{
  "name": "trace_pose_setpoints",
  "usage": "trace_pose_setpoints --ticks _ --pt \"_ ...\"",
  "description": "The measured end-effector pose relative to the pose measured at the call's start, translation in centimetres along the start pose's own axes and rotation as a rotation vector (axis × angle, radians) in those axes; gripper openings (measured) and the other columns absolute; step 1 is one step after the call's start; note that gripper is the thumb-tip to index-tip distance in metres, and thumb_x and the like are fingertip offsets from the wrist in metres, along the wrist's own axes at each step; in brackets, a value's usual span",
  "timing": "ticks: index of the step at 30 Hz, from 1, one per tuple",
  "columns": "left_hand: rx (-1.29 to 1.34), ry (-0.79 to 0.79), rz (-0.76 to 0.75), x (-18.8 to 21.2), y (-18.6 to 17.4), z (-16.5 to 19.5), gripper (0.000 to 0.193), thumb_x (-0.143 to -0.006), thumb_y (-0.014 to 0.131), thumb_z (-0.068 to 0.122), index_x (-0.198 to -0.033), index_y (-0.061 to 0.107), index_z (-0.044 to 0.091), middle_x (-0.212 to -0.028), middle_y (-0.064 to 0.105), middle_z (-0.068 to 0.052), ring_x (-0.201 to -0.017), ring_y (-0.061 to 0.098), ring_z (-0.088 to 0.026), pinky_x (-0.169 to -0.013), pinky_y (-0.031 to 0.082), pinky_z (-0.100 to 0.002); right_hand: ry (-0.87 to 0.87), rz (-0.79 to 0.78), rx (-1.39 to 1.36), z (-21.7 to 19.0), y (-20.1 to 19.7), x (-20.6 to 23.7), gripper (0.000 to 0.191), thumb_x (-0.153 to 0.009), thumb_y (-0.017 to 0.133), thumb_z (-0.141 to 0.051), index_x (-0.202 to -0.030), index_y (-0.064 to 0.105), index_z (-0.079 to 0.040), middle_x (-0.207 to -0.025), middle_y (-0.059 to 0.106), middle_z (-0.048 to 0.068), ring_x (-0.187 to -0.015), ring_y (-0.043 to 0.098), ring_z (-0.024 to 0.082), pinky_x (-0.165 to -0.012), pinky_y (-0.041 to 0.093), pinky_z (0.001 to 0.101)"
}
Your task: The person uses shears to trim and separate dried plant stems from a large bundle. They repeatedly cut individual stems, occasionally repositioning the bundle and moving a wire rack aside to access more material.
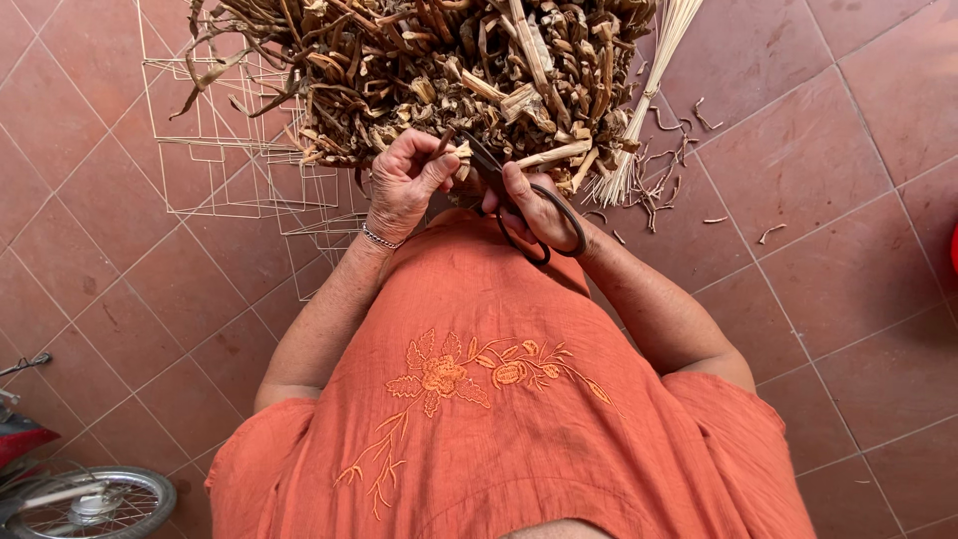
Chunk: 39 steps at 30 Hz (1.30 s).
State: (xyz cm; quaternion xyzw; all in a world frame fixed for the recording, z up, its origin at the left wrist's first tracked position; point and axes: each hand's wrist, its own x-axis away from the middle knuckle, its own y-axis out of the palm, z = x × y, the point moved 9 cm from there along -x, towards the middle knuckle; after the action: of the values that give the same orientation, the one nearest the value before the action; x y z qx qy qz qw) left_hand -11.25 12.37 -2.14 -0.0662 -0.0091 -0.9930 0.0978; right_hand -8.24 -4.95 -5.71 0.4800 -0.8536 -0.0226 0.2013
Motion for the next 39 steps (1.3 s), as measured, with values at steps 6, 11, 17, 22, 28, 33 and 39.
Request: trace_pose_setpoints --ticks 6,11,17,22,28,33,39 --pt "-0.111 0.085 -0.058 0.6 0.2 0.6 0.009 -0.100 0.074 0.015 -0.100 0.068 0.008 -0.089 0.075 0.000 -0.071 0.067 -0.004 -0.059 0.058 -0.020 0.076 -0.068 -0.014 0.1 0.0 0.8 0.088 -0.098 0.015 -0.074 -0.111 0.065 -0.004 -0.057 0.049 -0.001 -0.048 0.045 0.009 -0.047 0.038 0.0277" --pt "-0.199 0.046 -0.072 3.1 0.3 -0.1 0.009 -0.100 0.076 0.012 -0.102 0.068 0.007 -0.085 0.069 0.001 -0.074 0.064 -0.003 -0.064 0.055 -0.020 0.097 -0.132 -0.036 -0.4 0.4 1.7 0.094 -0.096 0.017 -0.079 -0.117 0.065 -0.001 -0.062 0.051 0.001 -0.052 0.046 0.013 -0.052 0.039 0.0294" --pt "0.036 -0.053 -0.026 3.8 -0.6 -0.5 0.010 -0.102 0.072 0.010 -0.105 0.064 0.005 -0.088 0.069 -0.001 -0.073 0.064 -0.004 -0.064 0.056 -0.020 0.055 -0.178 0.178 -1.1 0.6 1.2 0.093 -0.094 0.017 -0.078 -0.115 0.069 -0.003 -0.062 0.053 0.000 -0.051 0.050 0.012 -0.050 0.043 0.0292" --pt "-0.003 0.010 0.062 2.3 -2.5 1.6 0.007 -0.100 0.068 0.008 -0.099 0.062 0.003 -0.102 0.071 -0.006 -0.068 0.064 -0.006 -0.056 0.059 -0.023 0.082 -0.086 -0.032 -1.2 -1.2 3.3 0.094 -0.093 0.017 -0.083 -0.118 0.065 -0.006 -0.066 0.051 -0.001 -0.054 0.048 0.011 -0.052 0.040 0.0269" --pt "-0.342 0.195 0.010 -2.3 0.0 4.5 0.014 -0.101 0.057 0.008 -0.114 0.059 0.003 -0.099 0.068 -0.003 -0.084 0.071 -0.009 -0.071 0.066 -0.024 0.215 -0.010 -0.185 0.9 -1.8 4.1 0.100 -0.087 0.013 -0.089 -0.116 0.065 -0.009 -0.069 0.052 -0.001 -0.055 0.046 0.010 -0.052 0.037 0.0249" --pt "-0.682 0.157 -0.065 -4.1 2.9 5.4 0.025 -0.095 0.081 0.020 -0.108 0.068 0.003 -0.076 0.068 -0.002 -0.064 0.063 -0.009 -0.056 0.052 -0.024 0.197 -0.111 -0.300 1.0 -0.2 3.5 0.101 -0.087 0.014 -0.089 -0.120 0.066 -0.009 -0.072 0.053 0.000 -0.058 0.046 0.010 -0.053 0.037 0.0243" --pt "-0.615 0.095 -0.012 -4.9 2.5 4.9 0.007 -0.098 0.073 0.015 -0.096 0.073 0.009 -0.073 0.069 0.002 -0.060 0.062 -0.007 -0.052 0.049 -0.026 0.251 -0.109 -0.271 1.1 -0.2 3.4 0.103 -0.085 0.013 -0.090 -0.122 0.066 -0.010 -0.073 0.054 -0.001 -0.058 0.046 0.010 -0.054 0.038 0.0236"
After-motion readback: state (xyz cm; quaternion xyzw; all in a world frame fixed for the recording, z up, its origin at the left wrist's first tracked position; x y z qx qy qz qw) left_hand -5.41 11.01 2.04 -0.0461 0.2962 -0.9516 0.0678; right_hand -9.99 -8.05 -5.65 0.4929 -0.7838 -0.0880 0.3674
